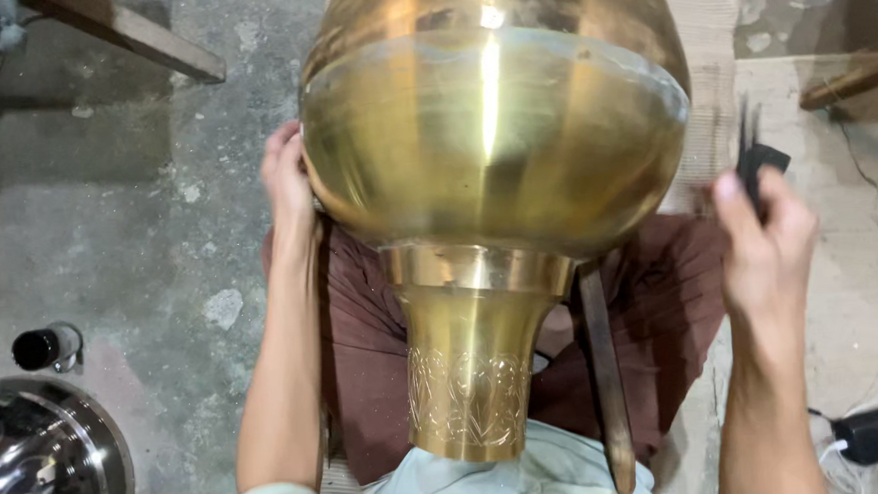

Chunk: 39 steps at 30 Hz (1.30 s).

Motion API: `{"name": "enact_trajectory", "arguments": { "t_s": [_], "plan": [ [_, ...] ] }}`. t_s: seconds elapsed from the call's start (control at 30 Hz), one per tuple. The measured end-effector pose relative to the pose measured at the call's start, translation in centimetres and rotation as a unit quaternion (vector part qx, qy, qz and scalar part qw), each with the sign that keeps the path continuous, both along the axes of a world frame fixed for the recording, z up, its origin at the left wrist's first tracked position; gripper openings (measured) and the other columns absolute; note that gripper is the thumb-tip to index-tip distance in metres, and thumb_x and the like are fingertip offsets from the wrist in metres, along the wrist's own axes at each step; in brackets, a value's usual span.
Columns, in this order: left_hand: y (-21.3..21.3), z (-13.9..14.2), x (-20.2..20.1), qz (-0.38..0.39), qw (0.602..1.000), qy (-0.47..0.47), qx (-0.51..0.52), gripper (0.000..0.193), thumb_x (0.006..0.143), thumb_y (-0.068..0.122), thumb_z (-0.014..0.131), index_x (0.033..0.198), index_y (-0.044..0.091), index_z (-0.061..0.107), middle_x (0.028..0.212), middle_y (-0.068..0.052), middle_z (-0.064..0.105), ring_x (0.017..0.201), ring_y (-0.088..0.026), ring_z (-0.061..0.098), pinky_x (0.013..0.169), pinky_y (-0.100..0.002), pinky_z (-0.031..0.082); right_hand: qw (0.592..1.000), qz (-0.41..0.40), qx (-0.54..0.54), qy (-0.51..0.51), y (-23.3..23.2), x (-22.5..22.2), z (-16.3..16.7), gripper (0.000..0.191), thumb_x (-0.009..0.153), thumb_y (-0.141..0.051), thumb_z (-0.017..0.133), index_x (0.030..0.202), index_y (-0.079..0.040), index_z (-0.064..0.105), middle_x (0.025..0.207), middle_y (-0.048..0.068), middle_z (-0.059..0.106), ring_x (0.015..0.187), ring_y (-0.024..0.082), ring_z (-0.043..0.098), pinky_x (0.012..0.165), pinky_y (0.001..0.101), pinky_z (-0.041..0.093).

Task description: The person sits cross-legged and uses a chisel and hammer to engrave a floral pattern onto the neck of a large brass vessel. They repeatedly strike the chisel to carve lines and shapes into the metal surface.

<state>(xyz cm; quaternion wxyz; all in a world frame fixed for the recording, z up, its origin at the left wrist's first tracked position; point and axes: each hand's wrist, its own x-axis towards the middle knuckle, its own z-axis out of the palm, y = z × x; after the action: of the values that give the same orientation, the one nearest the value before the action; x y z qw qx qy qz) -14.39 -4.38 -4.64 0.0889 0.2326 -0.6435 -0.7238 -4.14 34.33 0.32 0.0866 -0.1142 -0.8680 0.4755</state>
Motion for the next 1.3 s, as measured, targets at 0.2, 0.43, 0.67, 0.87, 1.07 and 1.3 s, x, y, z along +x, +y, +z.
{"name": "enact_trajectory", "arguments": {
  "t_s": [0.2, 0.43, 0.67, 0.87, 1.07, 1.3],
  "plan": [
    [3.6, 3.6, 12.2, -0.02, 0.989, 0.089, -0.118, 0.054, 0.085, 0.01, 0.061, 0.139, 0.005, 0.053, 0.115, -0.015, 0.056, 0.108, -0.025, 0.057, 0.1, -0.04, 0.05, 0.978, 0.05, -0.063, -0.191, -1.7, 8.7, 2.0, 0.046, 0.093, -0.027, 0.064, 0.135, -0.009, 0.073, 0.064, 0.0, 0.054, 0.049, 0.011, 0.043, 0.042, 0.0266, 0.03],
    [8.0, 6.8, 19.8, -0.287, 0.877, 0.176, -0.343, 0.023, 0.068, 0.014, 0.079, 0.09, 0.008, 0.077, 0.154, -0.029, 0.042, 0.15, -0.054, 0.029, 0.123, -0.065, 0.027, 0.983, 0.107, 0.078, -0.13, -6.5, 11.7, 3.5, 0.044, 0.078, -0.016, 0.082, 0.12, -0.011, 0.069, 0.069, 0.002, 0.07, 0.053, 0.006, 0.06, 0.047, 0.0257, 0.047],
    [8.9, 6.6, 21.0, -0.434, 0.801, 0.111, -0.398, 0.047, 0.069, 0.026, 0.089, 0.113, 0.014, 0.078, 0.163, -0.034, 0.007, 0.149, -0.062, 0.004, 0.114, -0.077, 0.011, 0.982, 0.146, 0.094, -0.075, -7.4, 11.6, 4.7, 0.043, 0.072, -0.017, 0.086, 0.113, -0.009, 0.075, 0.07, 0.001, 0.064, 0.054, 0.007, 0.057, 0.047, 0.0251, 0.045],
    [9.0, 7.0, 20.9, -0.442, 0.785, 0.084, -0.426, 0.05, 0.07, 0.026, 0.086, 0.118, 0.018, 0.076, 0.164, -0.034, 0.005, 0.149, -0.061, 0.002, 0.116, -0.075, 0.01, 0.977, 0.123, 0.071, -0.158, -7.6, 11.9, 4.8, 0.045, 0.069, -0.015, 0.088, 0.113, -0.013, 0.078, 0.061, 0.0, 0.062, 0.043, 0.008, 0.052, 0.04, 0.0293, 0.04],
    [8.4, 6.8, 20.9, -0.425, 0.795, 0.092, -0.422, 0.049, 0.069, 0.026, 0.085, 0.117, 0.018, 0.076, 0.164, -0.034, 0.007, 0.151, -0.061, 0.003, 0.118, -0.072, 0.011, 0.98, 0.146, 0.068, -0.114, -7.8, 11.9, 4.3, 0.047, 0.069, -0.014, 0.088, 0.115, -0.013, 0.077, 0.066, 0.0, 0.065, 0.05, 0.007, 0.057, 0.043, 0.0273, 0.044],
    [8.0, 6.5, 21.1, -0.415, 0.797, 0.102, -0.427, 0.048, 0.07, 0.027, 0.085, 0.117, 0.02, 0.077, 0.165, -0.035, 0.008, 0.153, -0.06, 0.003, 0.122, -0.07, 0.012, 0.983, 0.149, 0.058, -0.087, -7.9, 12.2, 4.1, 0.047, 0.07, -0.013, 0.089, 0.115, -0.012, 0.077, 0.068, 0.002, 0.065, 0.051, 0.009, 0.056, 0.044, 0.028, 0.043]
  ]
}}
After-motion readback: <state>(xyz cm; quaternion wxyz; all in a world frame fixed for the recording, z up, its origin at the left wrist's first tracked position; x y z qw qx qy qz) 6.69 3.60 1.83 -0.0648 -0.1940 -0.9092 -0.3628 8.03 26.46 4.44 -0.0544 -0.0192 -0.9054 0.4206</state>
